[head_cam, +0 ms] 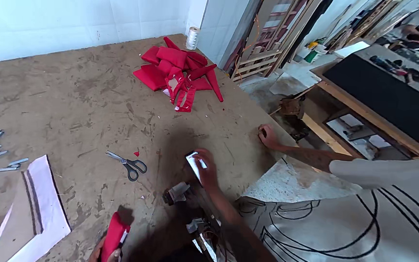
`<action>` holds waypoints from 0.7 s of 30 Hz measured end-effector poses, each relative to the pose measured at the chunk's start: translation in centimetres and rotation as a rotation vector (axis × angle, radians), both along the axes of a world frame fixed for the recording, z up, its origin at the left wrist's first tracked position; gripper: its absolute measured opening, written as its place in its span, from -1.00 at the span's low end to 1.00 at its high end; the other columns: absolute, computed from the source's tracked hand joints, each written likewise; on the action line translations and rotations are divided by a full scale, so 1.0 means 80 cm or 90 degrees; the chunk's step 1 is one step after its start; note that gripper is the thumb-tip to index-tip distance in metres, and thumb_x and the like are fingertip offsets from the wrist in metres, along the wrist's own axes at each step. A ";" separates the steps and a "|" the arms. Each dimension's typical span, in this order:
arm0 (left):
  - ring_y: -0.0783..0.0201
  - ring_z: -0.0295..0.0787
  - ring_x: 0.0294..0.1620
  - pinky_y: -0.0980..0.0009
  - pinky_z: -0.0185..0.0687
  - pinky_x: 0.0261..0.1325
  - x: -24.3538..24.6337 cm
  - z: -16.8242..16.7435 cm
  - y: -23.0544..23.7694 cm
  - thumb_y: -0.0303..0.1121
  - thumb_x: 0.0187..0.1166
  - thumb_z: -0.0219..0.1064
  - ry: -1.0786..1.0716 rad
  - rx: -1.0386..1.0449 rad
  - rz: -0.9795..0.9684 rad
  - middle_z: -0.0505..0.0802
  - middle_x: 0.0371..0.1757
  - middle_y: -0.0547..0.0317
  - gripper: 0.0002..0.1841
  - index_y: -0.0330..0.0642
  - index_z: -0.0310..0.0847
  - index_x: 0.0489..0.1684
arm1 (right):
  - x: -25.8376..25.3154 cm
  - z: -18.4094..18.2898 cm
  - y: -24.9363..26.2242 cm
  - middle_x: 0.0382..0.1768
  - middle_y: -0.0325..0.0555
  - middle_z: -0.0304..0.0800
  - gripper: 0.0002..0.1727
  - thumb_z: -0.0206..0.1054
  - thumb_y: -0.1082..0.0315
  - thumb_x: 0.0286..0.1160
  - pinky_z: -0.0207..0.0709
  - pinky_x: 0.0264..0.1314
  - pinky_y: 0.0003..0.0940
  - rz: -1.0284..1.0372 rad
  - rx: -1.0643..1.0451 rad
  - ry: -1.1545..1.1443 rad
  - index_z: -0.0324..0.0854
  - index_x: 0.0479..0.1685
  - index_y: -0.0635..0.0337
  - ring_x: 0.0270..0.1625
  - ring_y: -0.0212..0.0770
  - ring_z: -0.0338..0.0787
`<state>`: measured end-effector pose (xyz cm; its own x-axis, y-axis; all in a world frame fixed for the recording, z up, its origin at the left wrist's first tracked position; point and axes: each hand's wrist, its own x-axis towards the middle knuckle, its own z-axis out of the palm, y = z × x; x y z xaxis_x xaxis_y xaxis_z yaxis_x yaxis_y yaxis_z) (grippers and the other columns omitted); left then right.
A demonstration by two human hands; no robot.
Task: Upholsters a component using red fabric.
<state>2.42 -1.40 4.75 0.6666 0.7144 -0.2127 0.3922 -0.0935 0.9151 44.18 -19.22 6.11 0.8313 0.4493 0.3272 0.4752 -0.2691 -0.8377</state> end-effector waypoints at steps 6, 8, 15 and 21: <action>0.15 0.69 0.37 0.23 0.56 0.52 0.026 -0.025 0.023 -0.02 0.57 0.38 -0.024 0.166 0.039 0.69 0.36 -0.38 -0.22 -0.60 0.34 0.52 | 0.040 -0.061 -0.084 0.68 -0.24 0.41 -0.62 0.11 0.04 0.73 0.39 0.69 0.05 -0.008 -0.009 0.064 0.88 0.09 -0.16 0.73 -0.09 0.34; 0.20 0.72 0.30 0.27 0.60 0.46 0.034 -0.030 0.028 -0.02 0.59 0.34 -0.027 0.186 0.056 0.70 0.30 -0.39 -0.22 -0.63 0.32 0.52 | 0.037 -0.072 -0.078 0.71 -0.27 0.37 -0.62 0.10 0.01 0.73 0.36 0.72 0.04 -0.004 -0.028 0.055 0.88 0.10 -0.22 0.77 -0.11 0.28; 0.33 0.73 0.18 0.36 0.65 0.35 0.050 -0.033 0.025 0.02 0.66 0.23 -0.046 0.191 0.117 0.72 0.21 -0.31 -0.23 -0.66 0.30 0.48 | 0.042 -0.083 -0.073 0.80 -0.34 0.22 -0.64 0.11 -0.04 0.73 0.24 0.77 0.10 -0.010 -0.117 0.002 0.84 0.15 -0.37 0.83 -0.14 0.15; 0.33 0.71 0.21 0.36 0.67 0.34 0.053 -0.025 0.031 -0.12 0.56 0.40 -0.095 0.109 0.110 0.68 0.28 -0.24 -0.23 -0.63 0.22 0.53 | 0.038 -0.067 -0.070 0.83 -0.34 0.14 -0.64 0.12 0.00 0.73 0.34 0.74 0.05 -0.042 -0.036 0.073 0.84 0.20 -0.33 0.80 -0.15 0.24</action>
<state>6.69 1.05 2.72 0.5466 0.8373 0.0115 0.2782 -0.1945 0.9406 47.25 -24.85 0.74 0.8900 0.4073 0.2050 0.3576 -0.3443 -0.8681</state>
